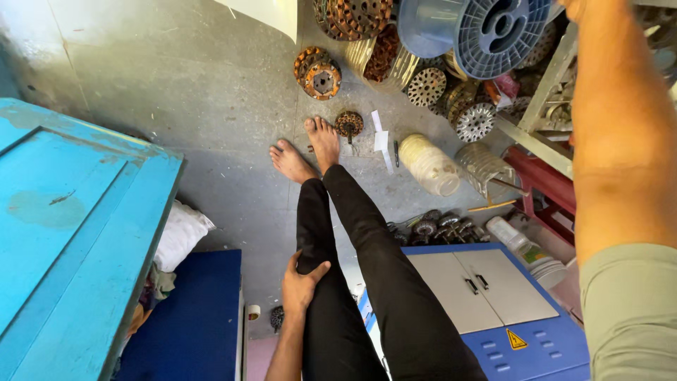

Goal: The person assembles small electrical components by hand, using a screwdriver to tighten parts and scissors to trim white plastic pieces. They place the finished components into a labeled plastic container.

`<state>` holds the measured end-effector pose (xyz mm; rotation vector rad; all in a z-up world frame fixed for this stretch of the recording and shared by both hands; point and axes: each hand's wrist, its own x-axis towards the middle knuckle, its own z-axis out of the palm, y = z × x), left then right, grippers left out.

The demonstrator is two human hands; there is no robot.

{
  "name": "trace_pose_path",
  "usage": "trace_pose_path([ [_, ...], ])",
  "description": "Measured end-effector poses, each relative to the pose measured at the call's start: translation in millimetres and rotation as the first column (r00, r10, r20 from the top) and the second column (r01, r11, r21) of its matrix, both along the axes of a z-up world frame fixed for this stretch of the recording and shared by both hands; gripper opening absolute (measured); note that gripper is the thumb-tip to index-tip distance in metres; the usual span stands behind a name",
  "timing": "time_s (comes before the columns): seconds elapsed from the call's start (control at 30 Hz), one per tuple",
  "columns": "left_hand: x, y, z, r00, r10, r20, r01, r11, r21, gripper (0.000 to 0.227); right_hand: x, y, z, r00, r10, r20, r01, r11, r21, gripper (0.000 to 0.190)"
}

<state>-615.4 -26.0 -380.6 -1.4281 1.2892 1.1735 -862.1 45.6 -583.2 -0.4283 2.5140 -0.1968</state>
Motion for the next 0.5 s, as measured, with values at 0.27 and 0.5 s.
trace_pose_path([
  [0.27,1.1,-7.6,-4.1,0.999,0.015,0.048,-0.013,0.999,-0.035,0.096,-141.6,68.3,39.5,0.845,-0.535,0.006,0.528,0.833,-0.166,0.029],
  [0.5,-14.5,-2.8,51.4,0.98,-0.152,0.125,0.178,0.957,-0.228,0.077,-283.1,322.4,217.1,0.534,-0.781,0.324,0.697,0.19,-0.692,0.034],
])
